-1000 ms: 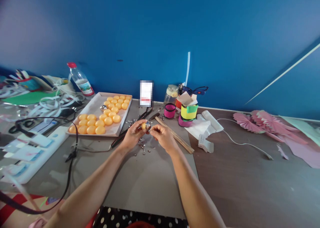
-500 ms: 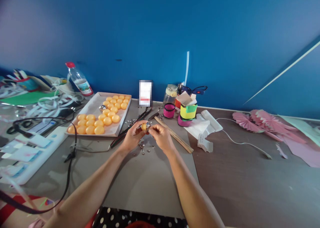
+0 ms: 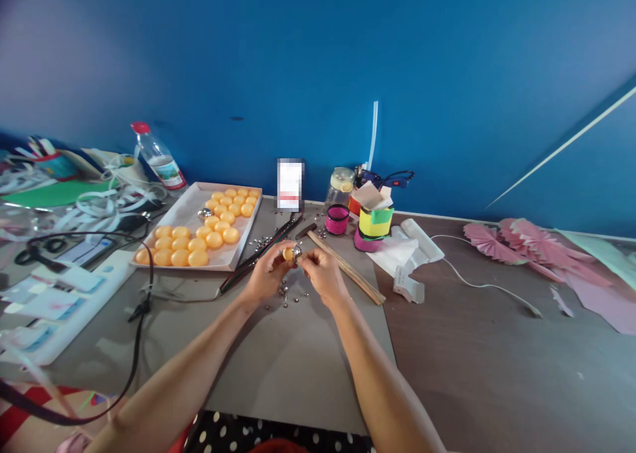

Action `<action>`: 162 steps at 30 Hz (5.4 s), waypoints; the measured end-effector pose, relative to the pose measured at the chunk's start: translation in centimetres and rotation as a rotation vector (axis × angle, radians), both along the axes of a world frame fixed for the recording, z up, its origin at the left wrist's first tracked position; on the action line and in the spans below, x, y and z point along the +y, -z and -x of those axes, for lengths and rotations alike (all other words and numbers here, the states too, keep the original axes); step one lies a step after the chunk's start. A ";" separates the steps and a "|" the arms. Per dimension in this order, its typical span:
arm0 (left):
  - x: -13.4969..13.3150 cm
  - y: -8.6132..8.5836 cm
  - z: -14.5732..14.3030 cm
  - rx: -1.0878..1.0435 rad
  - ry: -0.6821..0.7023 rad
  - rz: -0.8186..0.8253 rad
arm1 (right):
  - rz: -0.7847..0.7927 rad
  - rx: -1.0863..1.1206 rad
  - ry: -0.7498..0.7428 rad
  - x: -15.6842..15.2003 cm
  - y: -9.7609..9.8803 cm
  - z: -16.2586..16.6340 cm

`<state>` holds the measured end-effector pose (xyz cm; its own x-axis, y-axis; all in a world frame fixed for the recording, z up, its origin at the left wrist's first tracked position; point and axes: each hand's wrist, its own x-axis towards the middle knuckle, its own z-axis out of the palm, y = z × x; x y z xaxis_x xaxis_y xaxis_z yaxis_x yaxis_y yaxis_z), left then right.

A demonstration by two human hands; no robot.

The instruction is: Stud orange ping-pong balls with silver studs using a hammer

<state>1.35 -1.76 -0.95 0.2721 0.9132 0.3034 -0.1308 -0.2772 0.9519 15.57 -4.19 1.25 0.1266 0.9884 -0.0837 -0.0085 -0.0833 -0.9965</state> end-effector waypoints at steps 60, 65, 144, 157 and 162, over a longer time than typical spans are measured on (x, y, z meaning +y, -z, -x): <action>0.4 -2.3 1.3 -0.543 0.140 0.560 | -0.050 -0.273 -0.122 0.6 1.7 -1.8; 0.3 -2.3 1.3 -0.542 0.147 0.563 | 0.012 0.016 -0.101 0.6 1.8 -0.8; 0.0 -1.6 0.8 -0.372 0.185 0.496 | -0.042 0.188 -0.087 0.1 0.4 -0.3; -0.3 -1.5 0.3 -0.203 0.105 0.368 | 0.044 0.201 -0.046 0.1 -0.1 -0.4; -0.1 -1.1 0.1 -0.186 0.090 0.330 | 0.034 0.168 -0.023 0.1 0.1 -0.6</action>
<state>1.20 -1.89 0.15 0.3239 0.9448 0.0488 -0.3196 0.0607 0.9456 16.15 -4.08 1.18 0.0854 0.9871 -0.1353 -0.1722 -0.1192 -0.9778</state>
